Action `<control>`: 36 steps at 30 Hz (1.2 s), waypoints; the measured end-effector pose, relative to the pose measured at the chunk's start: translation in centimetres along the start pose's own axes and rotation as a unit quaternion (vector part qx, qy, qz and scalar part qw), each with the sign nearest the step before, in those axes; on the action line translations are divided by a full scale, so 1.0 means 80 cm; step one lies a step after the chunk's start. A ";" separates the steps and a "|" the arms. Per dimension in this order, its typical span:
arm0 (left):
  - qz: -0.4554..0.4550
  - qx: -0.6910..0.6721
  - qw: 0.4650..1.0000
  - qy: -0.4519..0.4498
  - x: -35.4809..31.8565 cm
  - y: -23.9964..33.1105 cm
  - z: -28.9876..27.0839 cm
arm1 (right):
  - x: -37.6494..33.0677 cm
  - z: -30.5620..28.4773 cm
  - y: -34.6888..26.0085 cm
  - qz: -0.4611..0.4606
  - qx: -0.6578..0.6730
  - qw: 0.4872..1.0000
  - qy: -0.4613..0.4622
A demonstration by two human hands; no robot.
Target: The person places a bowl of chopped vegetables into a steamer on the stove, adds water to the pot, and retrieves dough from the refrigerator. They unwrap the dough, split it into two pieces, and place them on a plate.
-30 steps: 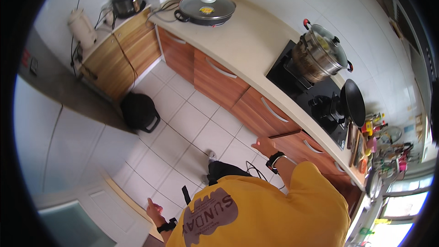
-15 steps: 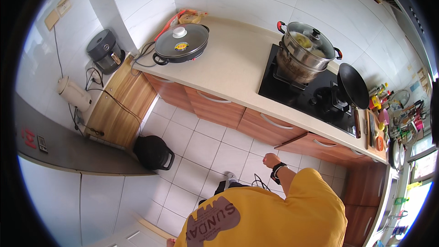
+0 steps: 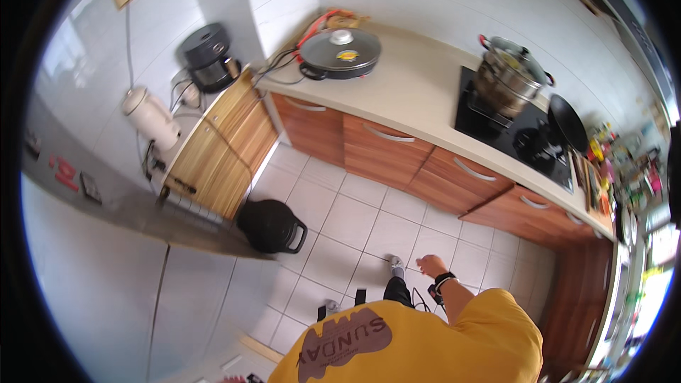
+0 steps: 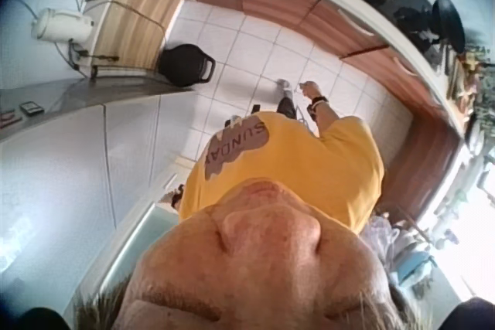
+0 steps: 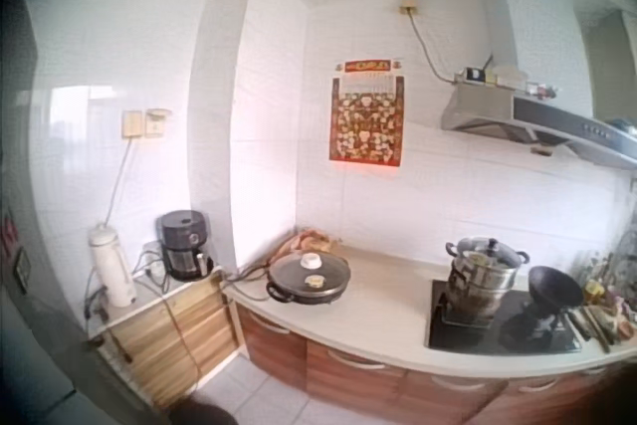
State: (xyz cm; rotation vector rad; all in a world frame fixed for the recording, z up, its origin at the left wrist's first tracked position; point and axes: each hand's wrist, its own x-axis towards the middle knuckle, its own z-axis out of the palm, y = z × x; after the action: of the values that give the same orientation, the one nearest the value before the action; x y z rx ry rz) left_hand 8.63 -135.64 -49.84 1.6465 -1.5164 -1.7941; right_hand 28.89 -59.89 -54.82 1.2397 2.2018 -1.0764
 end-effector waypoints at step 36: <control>0.227 -0.142 0.949 0.165 0.057 0.307 0.011 | -0.211 0.098 0.046 0.050 0.075 0.996 -0.003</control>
State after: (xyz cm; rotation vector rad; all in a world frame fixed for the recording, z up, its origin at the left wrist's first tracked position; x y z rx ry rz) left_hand -4.04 -148.86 -32.85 1.2529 -1.2824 -1.3380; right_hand 40.70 -74.02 -50.41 1.3916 2.0613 -1.2210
